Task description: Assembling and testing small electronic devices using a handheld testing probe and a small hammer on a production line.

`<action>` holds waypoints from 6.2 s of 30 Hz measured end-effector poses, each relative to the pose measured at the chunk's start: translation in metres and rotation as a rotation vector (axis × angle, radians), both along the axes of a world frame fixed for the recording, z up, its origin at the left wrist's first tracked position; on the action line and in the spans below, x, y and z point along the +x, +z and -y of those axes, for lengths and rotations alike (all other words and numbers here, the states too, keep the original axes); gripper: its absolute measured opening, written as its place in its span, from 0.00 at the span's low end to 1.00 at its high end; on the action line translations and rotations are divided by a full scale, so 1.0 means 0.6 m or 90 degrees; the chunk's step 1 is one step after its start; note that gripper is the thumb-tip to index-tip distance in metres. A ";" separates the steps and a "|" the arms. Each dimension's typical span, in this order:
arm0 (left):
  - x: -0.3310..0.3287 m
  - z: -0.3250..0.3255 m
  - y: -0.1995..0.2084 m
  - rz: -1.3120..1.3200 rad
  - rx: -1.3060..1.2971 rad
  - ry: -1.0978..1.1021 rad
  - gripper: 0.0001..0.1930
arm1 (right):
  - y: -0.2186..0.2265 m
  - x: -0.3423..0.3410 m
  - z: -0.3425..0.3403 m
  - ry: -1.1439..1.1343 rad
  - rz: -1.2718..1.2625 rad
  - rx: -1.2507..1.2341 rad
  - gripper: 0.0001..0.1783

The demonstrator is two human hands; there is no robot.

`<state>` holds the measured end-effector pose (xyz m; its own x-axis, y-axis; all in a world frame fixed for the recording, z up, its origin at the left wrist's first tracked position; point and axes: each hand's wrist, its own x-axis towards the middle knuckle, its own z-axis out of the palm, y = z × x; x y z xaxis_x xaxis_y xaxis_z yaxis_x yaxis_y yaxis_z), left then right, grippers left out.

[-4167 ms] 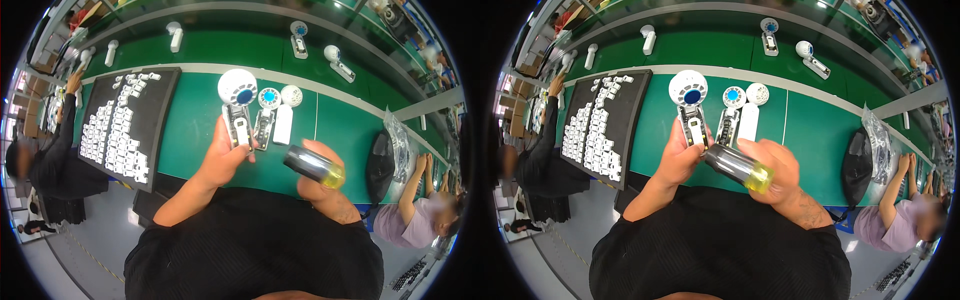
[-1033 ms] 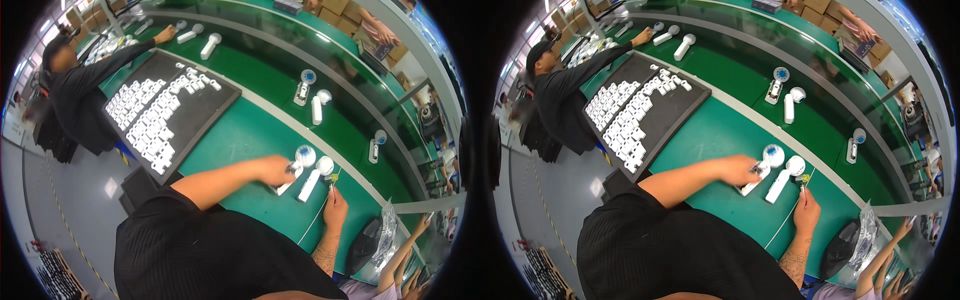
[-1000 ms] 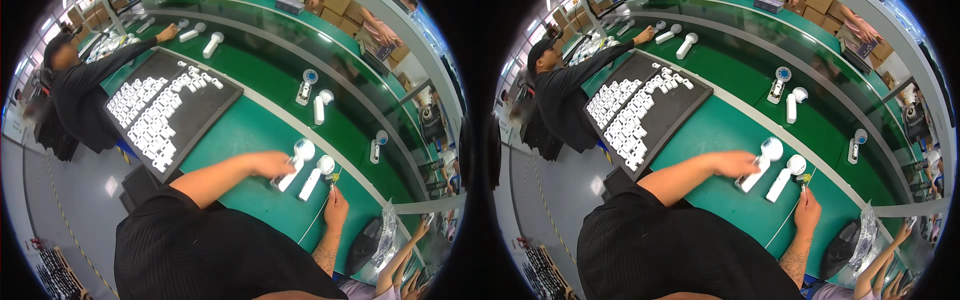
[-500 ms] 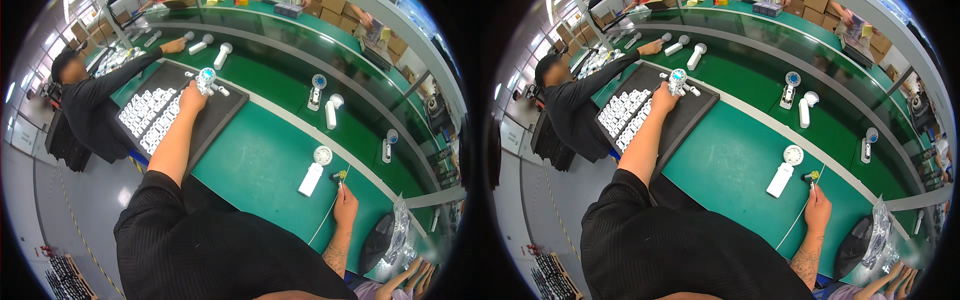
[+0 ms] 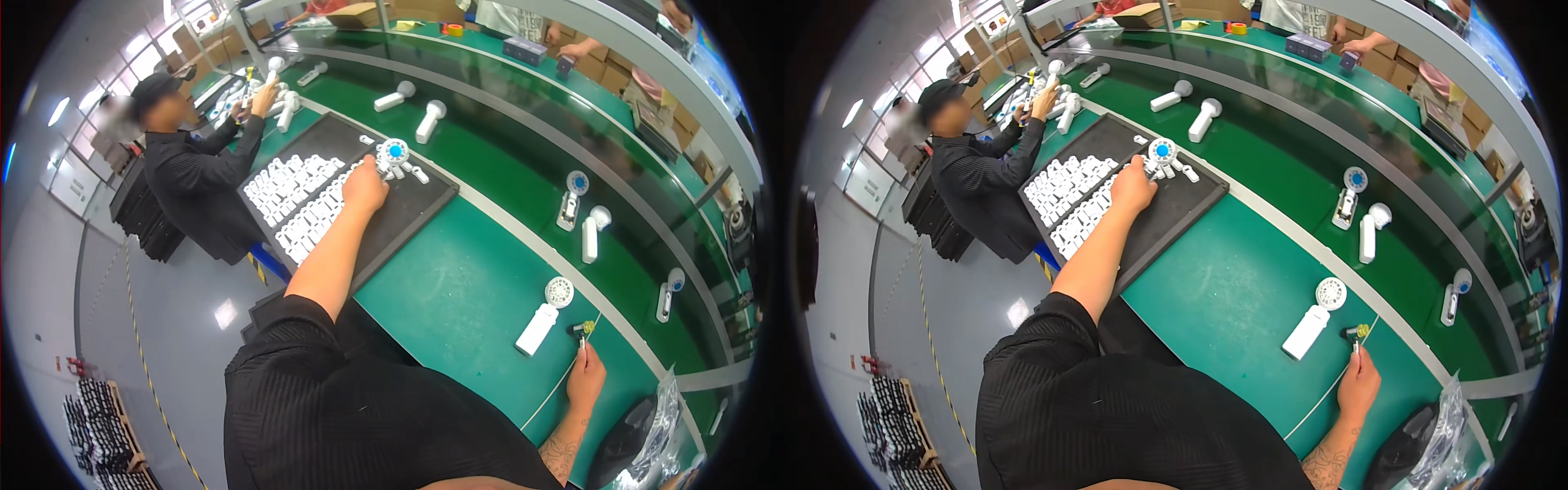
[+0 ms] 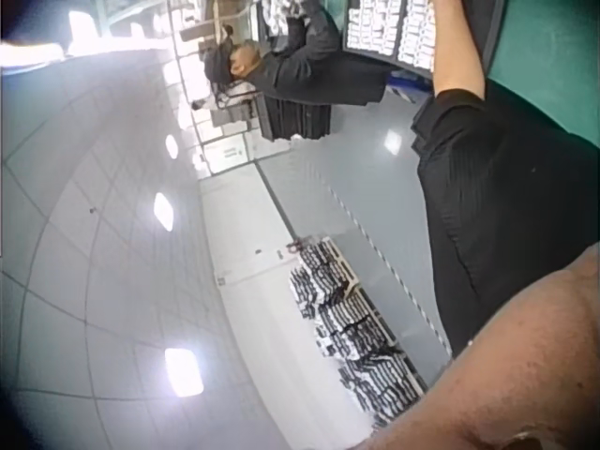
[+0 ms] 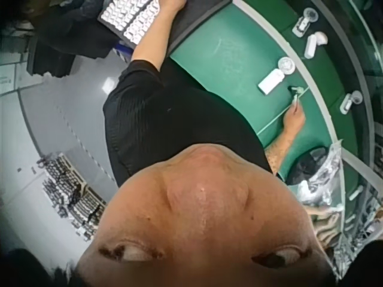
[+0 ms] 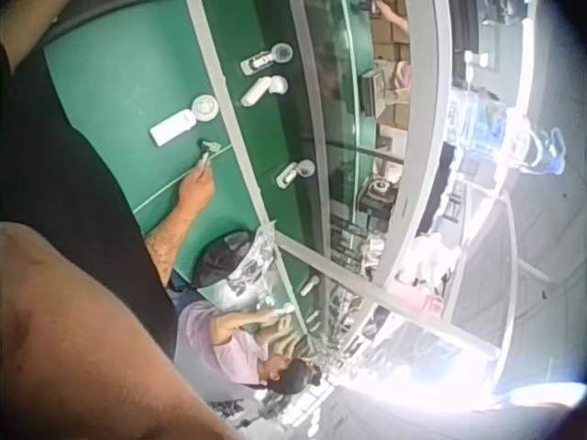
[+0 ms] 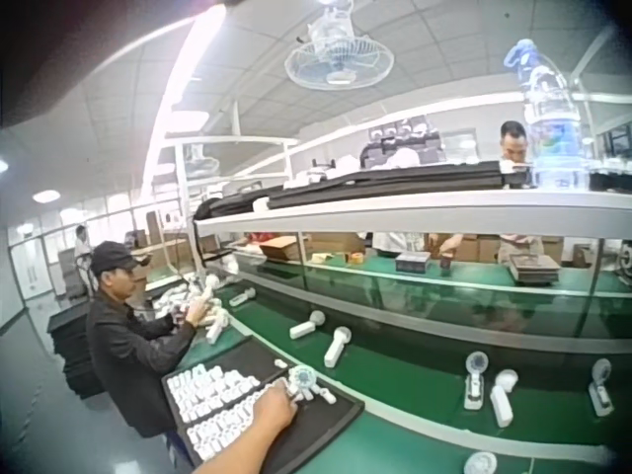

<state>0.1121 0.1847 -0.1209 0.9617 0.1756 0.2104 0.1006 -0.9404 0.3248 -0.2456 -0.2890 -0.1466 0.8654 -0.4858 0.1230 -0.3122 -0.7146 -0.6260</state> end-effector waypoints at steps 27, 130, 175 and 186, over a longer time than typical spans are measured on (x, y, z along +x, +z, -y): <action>-0.409 0.306 0.051 -0.133 -0.560 -0.689 0.28 | 0.089 0.021 -0.203 0.082 0.108 0.801 0.18; -0.403 0.329 0.002 -0.244 -0.612 -0.665 0.40 | 0.080 0.079 -0.210 0.060 0.079 0.534 0.10; -0.373 0.268 0.010 -0.577 -1.085 -0.502 0.48 | 0.143 -0.013 -0.167 0.322 0.275 0.085 0.20; -0.378 0.261 0.011 -0.564 -1.103 -0.532 0.47 | 0.114 -0.015 -0.179 0.279 0.308 0.174 0.17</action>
